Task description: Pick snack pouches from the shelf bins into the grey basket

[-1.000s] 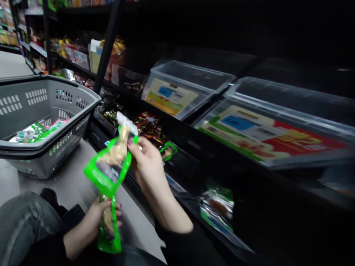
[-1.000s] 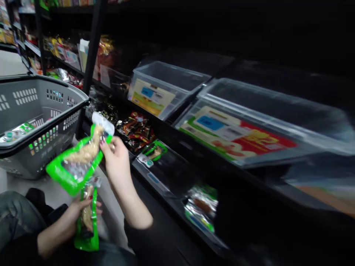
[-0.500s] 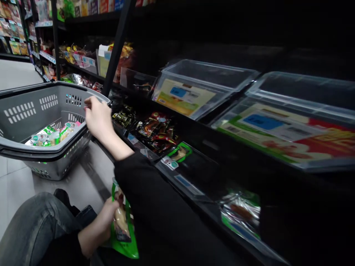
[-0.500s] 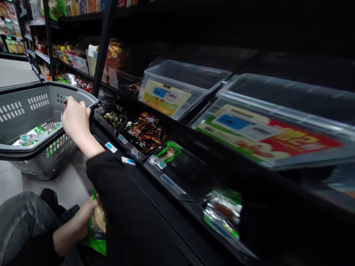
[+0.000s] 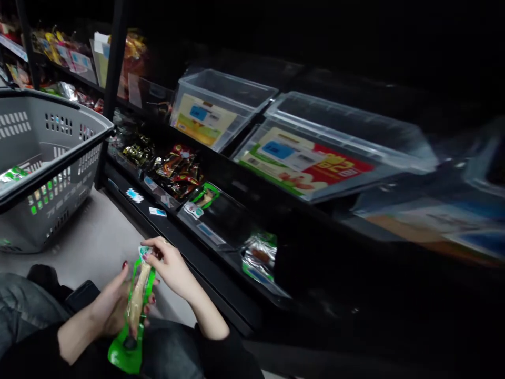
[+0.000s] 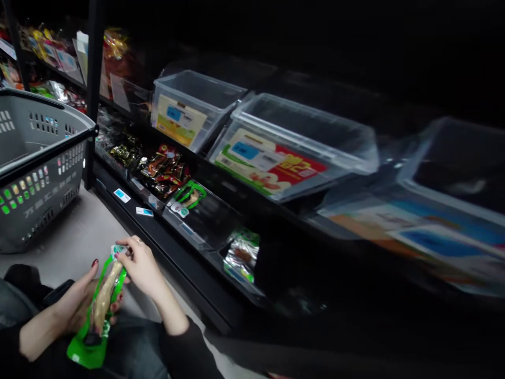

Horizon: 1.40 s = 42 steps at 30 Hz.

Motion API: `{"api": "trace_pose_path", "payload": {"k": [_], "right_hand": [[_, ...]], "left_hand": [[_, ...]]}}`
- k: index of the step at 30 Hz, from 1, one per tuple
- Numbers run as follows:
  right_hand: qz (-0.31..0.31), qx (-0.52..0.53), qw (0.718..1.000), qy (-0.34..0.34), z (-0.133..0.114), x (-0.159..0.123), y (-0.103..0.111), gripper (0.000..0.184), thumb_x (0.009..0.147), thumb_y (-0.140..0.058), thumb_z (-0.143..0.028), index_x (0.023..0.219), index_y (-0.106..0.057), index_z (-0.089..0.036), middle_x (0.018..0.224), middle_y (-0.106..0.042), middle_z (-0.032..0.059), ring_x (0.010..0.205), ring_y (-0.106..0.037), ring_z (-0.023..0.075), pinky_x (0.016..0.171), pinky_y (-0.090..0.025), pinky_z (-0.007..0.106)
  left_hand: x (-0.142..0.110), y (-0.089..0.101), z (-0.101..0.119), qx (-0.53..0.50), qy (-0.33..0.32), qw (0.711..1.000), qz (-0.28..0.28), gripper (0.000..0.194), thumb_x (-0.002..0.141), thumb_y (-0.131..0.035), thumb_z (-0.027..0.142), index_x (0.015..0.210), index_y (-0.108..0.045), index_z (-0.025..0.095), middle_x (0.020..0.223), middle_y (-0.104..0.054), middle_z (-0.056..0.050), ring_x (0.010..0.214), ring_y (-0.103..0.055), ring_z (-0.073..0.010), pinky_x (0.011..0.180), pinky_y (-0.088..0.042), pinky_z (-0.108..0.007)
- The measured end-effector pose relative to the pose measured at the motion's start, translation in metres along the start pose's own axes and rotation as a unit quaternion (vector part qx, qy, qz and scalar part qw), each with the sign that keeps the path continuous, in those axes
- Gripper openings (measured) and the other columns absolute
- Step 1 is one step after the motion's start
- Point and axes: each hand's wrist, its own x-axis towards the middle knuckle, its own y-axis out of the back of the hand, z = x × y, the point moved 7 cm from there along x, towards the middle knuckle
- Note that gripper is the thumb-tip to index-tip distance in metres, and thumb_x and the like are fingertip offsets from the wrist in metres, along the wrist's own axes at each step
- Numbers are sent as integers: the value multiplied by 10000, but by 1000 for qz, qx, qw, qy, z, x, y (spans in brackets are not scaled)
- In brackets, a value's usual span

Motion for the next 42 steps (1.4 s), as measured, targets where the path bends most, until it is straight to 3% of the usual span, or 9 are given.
{"api": "trace_pose_path", "payload": {"k": [7, 12, 15, 17, 21, 23, 30, 37, 42], "right_hand": [[-10, 248, 968, -19, 0, 1, -8, 173, 719, -535, -209, 842, -655, -191, 886, -617, 33, 827, -560, 160, 777, -410, 290], [-50, 450, 890, -51, -4, -5, -19, 297, 711, -524, -294, 974, -596, -176, 1043, -602, 80, 945, -561, 200, 801, -437, 330], [-36, 390, 917, -75, 1, -5, -18, 399, 590, -684, -216, 975, -584, -191, 1006, -615, 49, 877, -590, 172, 771, -455, 299], [-33, 331, 937, -110, 10, -4, -20, 363, 535, -722, -178, 881, -611, -173, 834, -647, 17, 722, -608, 144, 671, -473, 265], [1, 328, 921, -208, 38, -4, -20, 209, 539, -712, -222, 700, -607, -141, 568, -614, -23, 495, -566, 105, 478, -436, 210], [21, 339, 909, -240, 51, -4, -18, 189, 519, -710, -217, 641, -589, -140, 533, -603, -26, 469, -560, 101, 456, -432, 206], [31, 322, 913, -251, 57, -1, -16, 153, 520, -689, -202, 596, -570, -143, 497, -570, -23, 461, -538, 111, 437, -414, 219], [80, 298, 951, -16, -8, -6, 10, 124, 602, -679, -201, 704, -612, -180, 646, -579, -21, 571, -517, 114, 559, -419, 239], [64, 427, 901, -29, -10, -12, 7, 98, 626, -646, -205, 705, -595, -178, 633, -540, -24, 540, -468, 96, 529, -382, 220]], "left_hand": [[3, 8, 14, 208, -138, 965, 82, 247, 667, -667, 214, 906, -636, 160, 679, -577, 9, 631, -516, -110, 641, -392, -212], [-15, 7, 49, 483, -286, 791, 245, 286, 635, -665, 250, 907, -592, 200, 707, -631, 20, 678, -535, -164, 639, -391, -225], [-20, 7, 57, 546, -292, 735, 275, 290, 625, -659, 269, 902, -609, 203, 698, -654, 18, 664, -551, -183, 630, -398, -239], [-17, 8, 55, 527, -283, 758, 261, 314, 597, -681, 262, 898, -621, 194, 707, -667, 9, 669, -566, -191, 633, -409, -247], [-4, 11, 32, 323, -151, 921, 159, 288, 611, -688, 270, 859, -607, 146, 681, -680, -45, 649, -625, -205, 625, -448, -284], [-2, 6, 16, 221, -47, 968, 105, 244, 638, -673, 263, 828, -589, 134, 704, -692, -91, 659, -651, -232, 601, -473, -317], [-10, -1, 11, 161, 8, 984, 79, 164, 694, -632, 192, 831, -568, 128, 821, -700, -138, 715, -669, -239, 524, -504, -284], [-11, -11, 10, 220, -9, 975, 16, 318, 623, -682, 103, 932, -619, 135, 1021, -655, -138, 803, -650, -272, 643, -515, -380], [-18, -31, -2, 83, 49, 989, -115, 514, 740, -526, 462, 1164, -514, 171, 1166, -567, -163, 1023, -549, -337, 769, -449, -508]]}}
